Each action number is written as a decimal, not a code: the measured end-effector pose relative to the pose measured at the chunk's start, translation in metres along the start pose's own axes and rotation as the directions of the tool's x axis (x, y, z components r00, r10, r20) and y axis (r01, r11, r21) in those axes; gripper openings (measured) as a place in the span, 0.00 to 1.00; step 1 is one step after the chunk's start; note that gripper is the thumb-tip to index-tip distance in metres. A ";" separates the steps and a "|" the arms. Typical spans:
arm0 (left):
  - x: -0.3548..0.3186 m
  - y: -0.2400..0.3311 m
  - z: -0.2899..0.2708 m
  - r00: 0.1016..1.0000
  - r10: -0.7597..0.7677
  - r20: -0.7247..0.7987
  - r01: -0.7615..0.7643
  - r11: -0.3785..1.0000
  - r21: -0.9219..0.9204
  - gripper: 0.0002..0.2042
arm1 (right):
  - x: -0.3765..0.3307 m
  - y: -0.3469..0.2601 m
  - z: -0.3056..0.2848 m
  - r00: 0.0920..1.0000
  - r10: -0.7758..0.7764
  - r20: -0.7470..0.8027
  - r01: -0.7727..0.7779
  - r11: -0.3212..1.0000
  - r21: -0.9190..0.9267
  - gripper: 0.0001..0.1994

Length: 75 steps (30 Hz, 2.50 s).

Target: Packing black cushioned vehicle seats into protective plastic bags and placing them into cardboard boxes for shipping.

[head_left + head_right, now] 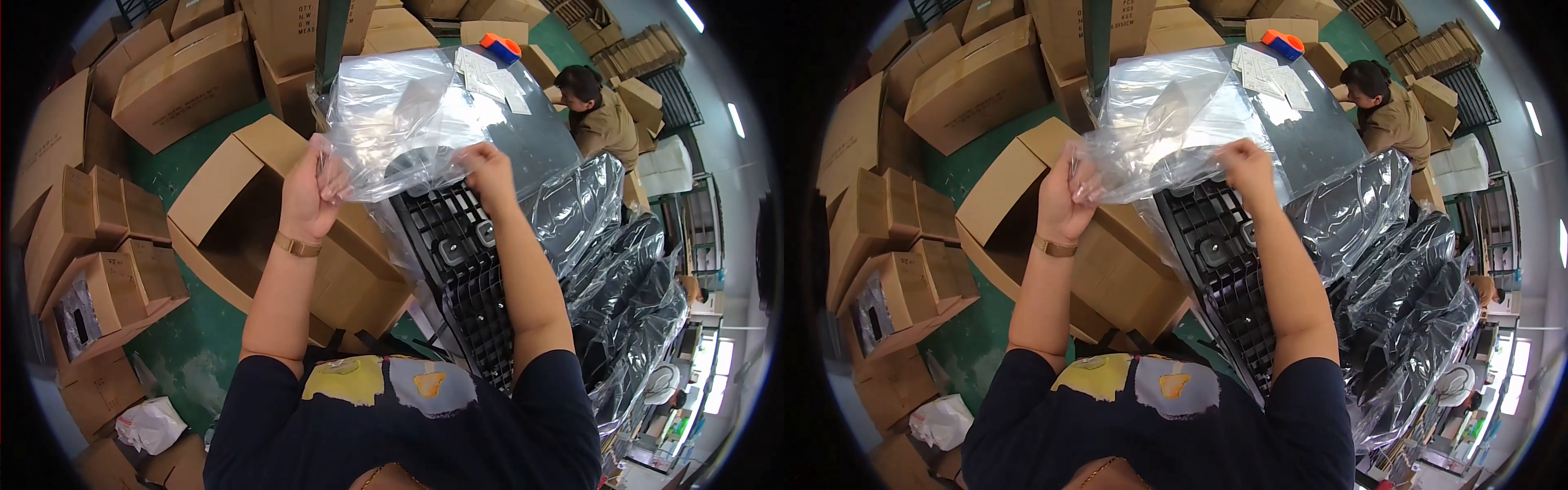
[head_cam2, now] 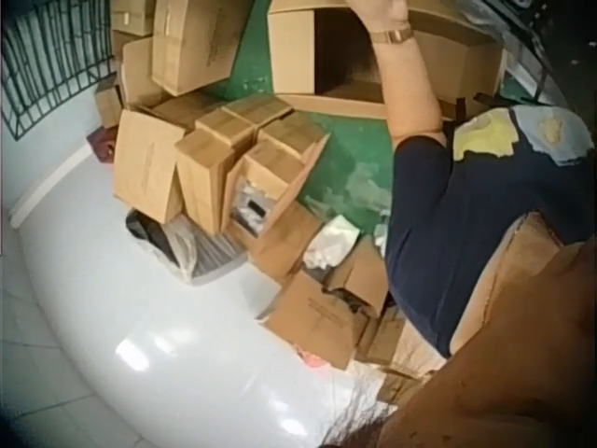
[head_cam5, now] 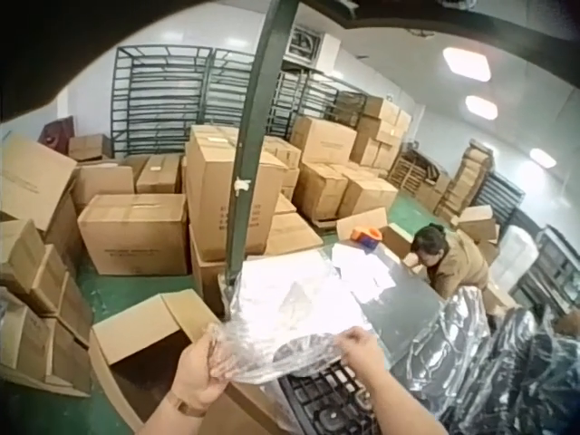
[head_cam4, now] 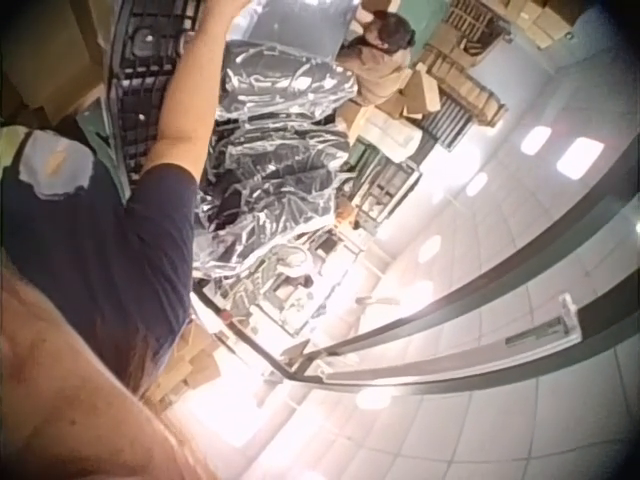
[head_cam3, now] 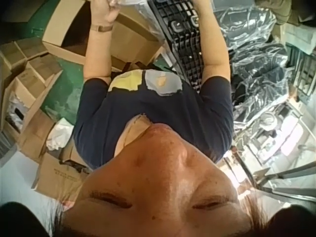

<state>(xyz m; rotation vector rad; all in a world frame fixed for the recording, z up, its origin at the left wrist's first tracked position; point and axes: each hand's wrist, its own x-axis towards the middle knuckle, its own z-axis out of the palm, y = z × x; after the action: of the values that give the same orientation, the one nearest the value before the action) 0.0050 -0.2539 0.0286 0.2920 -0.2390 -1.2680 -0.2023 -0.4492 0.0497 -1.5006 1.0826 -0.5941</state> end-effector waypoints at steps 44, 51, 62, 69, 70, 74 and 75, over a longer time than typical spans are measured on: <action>0.081 -0.086 -0.004 0.940 0.229 0.255 -0.106 -0.513 0.852 0.20 | 0.120 0.009 -0.038 0.935 -0.349 -0.066 0.047 0.306 -0.951 0.20; 0.067 -0.126 -0.023 0.953 0.243 0.182 -0.028 -0.525 0.850 0.16 | 0.074 0.061 -0.073 0.874 -0.362 -0.323 0.020 0.692 -0.722 0.21; 0.035 -0.103 -0.010 0.866 0.189 0.463 -0.356 -0.417 0.836 0.07 | -0.148 0.092 -0.077 0.929 -0.340 -0.146 0.142 0.693 -0.706 0.16; 0.054 -0.114 0.012 0.915 0.157 0.372 -0.277 -0.427 0.861 0.11 | -0.305 0.177 -0.096 0.862 0.502 0.074 -0.501 0.865 -0.038 0.28; 0.058 -0.116 0.012 0.929 0.113 0.353 -0.266 -0.459 0.848 0.13 | -0.316 0.186 -0.091 0.841 0.521 0.145 -0.541 0.817 0.201 0.29; 0.061 -0.125 0.019 0.902 0.048 0.428 -0.385 -0.357 0.851 0.10 | -0.330 0.222 -0.077 0.876 0.441 0.197 -0.483 0.809 0.335 0.33; 0.059 -0.127 0.022 0.894 0.026 0.447 -0.410 -0.351 0.842 0.09 | -0.329 0.213 -0.072 0.879 0.432 0.204 -0.477 0.808 0.345 0.33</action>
<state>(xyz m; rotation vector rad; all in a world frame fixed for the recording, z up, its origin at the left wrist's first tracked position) -0.0998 -0.3461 0.0063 1.5267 -1.6279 -0.2514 -0.4751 -0.1850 -0.0714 -0.8728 1.1092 -0.3455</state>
